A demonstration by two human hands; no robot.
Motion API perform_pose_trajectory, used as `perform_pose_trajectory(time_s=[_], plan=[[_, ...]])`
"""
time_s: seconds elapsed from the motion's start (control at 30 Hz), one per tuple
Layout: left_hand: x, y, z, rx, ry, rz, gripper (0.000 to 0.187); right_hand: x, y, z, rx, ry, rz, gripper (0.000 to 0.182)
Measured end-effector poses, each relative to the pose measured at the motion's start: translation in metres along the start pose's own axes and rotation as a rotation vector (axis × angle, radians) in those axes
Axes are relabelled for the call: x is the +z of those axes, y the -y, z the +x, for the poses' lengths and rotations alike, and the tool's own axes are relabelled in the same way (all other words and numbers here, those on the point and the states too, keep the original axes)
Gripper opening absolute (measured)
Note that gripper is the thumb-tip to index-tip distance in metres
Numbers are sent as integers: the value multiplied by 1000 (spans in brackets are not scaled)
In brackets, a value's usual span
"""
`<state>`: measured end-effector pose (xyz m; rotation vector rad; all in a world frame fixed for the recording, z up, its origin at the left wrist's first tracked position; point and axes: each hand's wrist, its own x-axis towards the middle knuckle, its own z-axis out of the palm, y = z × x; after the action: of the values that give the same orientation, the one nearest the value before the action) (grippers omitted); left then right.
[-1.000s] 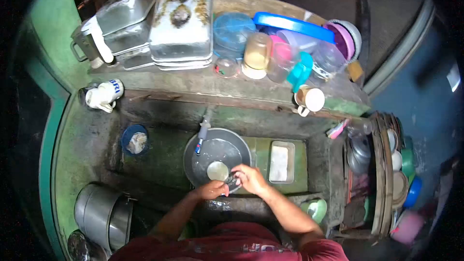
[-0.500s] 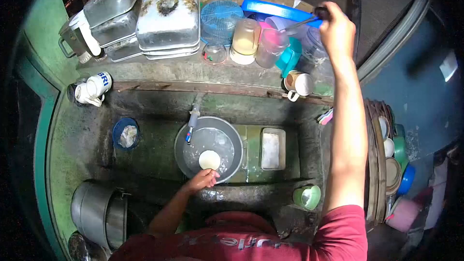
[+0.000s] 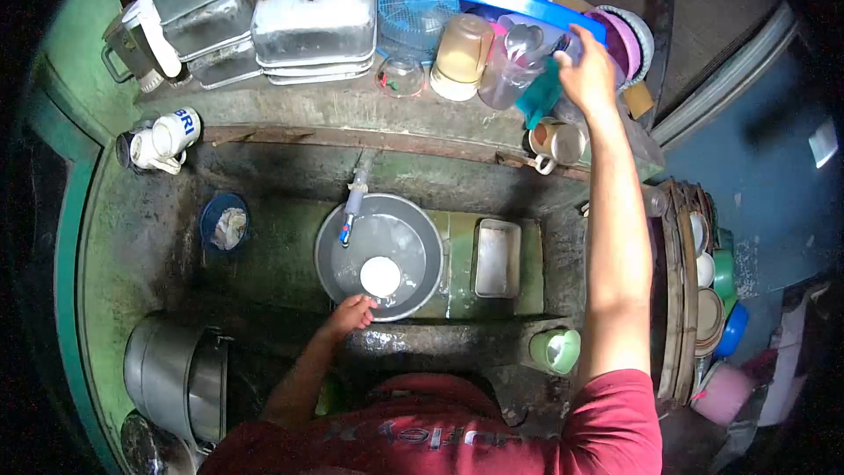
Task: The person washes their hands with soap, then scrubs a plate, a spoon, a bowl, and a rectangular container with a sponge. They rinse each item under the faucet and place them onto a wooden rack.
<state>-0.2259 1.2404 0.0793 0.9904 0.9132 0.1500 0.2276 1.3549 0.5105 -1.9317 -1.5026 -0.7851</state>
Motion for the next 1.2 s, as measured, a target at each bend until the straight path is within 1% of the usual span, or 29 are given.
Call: perform_pose_trajectory(time_s=[0.03, 0.07, 0.1, 0.13, 0.17, 0.2, 0.27, 0.3, 0.33, 0.37, 0.4, 0.47, 0.5, 0.53, 0.6, 0.63, 0.67, 0.7, 0.73, 0.77, 0.8, 0.87, 0.9, 0.93, 1.0, 1.07, 1.1, 1.13, 1.2], plan=[[-4, 0, 2, -29, -19, -18, 37, -9, 6, -13, 30, -63, 36, 44], [-8, 7, 9, -11, -64, -64, 34, -22, 15, -30, 61, -121, 74, 40], [-11, 10, 18, -41, -138, -123, 30, -29, 20, -50, 106, -156, 234, 36], [-17, 10, 22, 102, -78, -206, 26, -32, 27, -75, 159, -176, 400, 32], [-30, 30, 43, 88, -94, -230, 23, -34, 36, -106, 154, -147, 442, 27], [-27, 23, 45, 57, -316, -144, 23, -38, 46, -137, 150, -123, 485, 23], [-45, 75, 104, 276, -593, 197, 32, -36, 62, -202, 101, 77, 365, 18], [-39, 72, 105, 261, -592, 194, 32, -32, 68, -236, 122, 247, 299, 13], [-26, 59, 104, 229, -735, 499, 37, -29, 71, -266, 181, 439, 311, 11], [-20, 48, 110, 202, -869, 805, 42, -22, 57, -311, 134, 583, 297, 12], [-22, 43, 125, 204, -864, 791, 42, -19, 52, -351, 341, 727, 367, 13], [-28, 51, 146, -176, -472, 698, 46, -39, 52, -387, 268, 968, 280, 15], [-39, 102, 182, -167, -459, 687, 45, -47, 51, -398, 299, 989, 290, 15], [-48, 155, 215, -214, -535, 438, 40, -56, 49, -408, 333, 1008, 300, 15], [-34, 91, 176, -410, -476, 160, 35, -71, 35, -423, 476, 1103, 284, 17], [-36, 103, 191, -406, -454, 156, 35, -80, 35, -421, 562, 1119, 276, 17], [-45, 114, 202, -386, -369, 221, 34, -84, 25, -431, 499, 1093, 256, 18], [-43, 123, 213, -367, -283, 287, 36, -88, 22, -432, 513, 1097, 239, 19], [-31, 79, 186, -384, -323, 138, 47, -89, 21, -433, 526, 1095, 229, 19], [-24, 62, 179, -272, -292, 120, 53, -86, 14, -452, 636, 1063, 256, 19], [-22, 55, 169, -165, -276, 89, 59, -82, 15, -459, 647, 1060, 264, 19], [0, 34, 154, -70, -307, 40, 65, -63, 24, -466, 825, 1077, 383, 18], [7, 40, 160, 374, -372, 253, 68, -49, 30, -466, 757, 1061, 415, 16], [16, 47, 166, 817, -422, 472, 71, -25, 19, -502, 704, 946, 571, 18], [60, -25, 109, 479, -440, 578, 72, 13, 34, -502, 1563, 895, 1039, 23], [88, -57, 86, 646, -404, 523, 71, 49, 58, -489, 1783, 796, 1138, 28], [102, -69, 75, 644, -373, 542, 71, 72, 63, -493, 1805, 776, 1220, 29], [115, -75, 68, 642, -342, 562, 70, 90, 67, -493, 1808, 753, 1289, 34], [128, -68, 65, 814, -245, 706, 68, 122, 74, -495, 1611, 540, 1685, 40]])
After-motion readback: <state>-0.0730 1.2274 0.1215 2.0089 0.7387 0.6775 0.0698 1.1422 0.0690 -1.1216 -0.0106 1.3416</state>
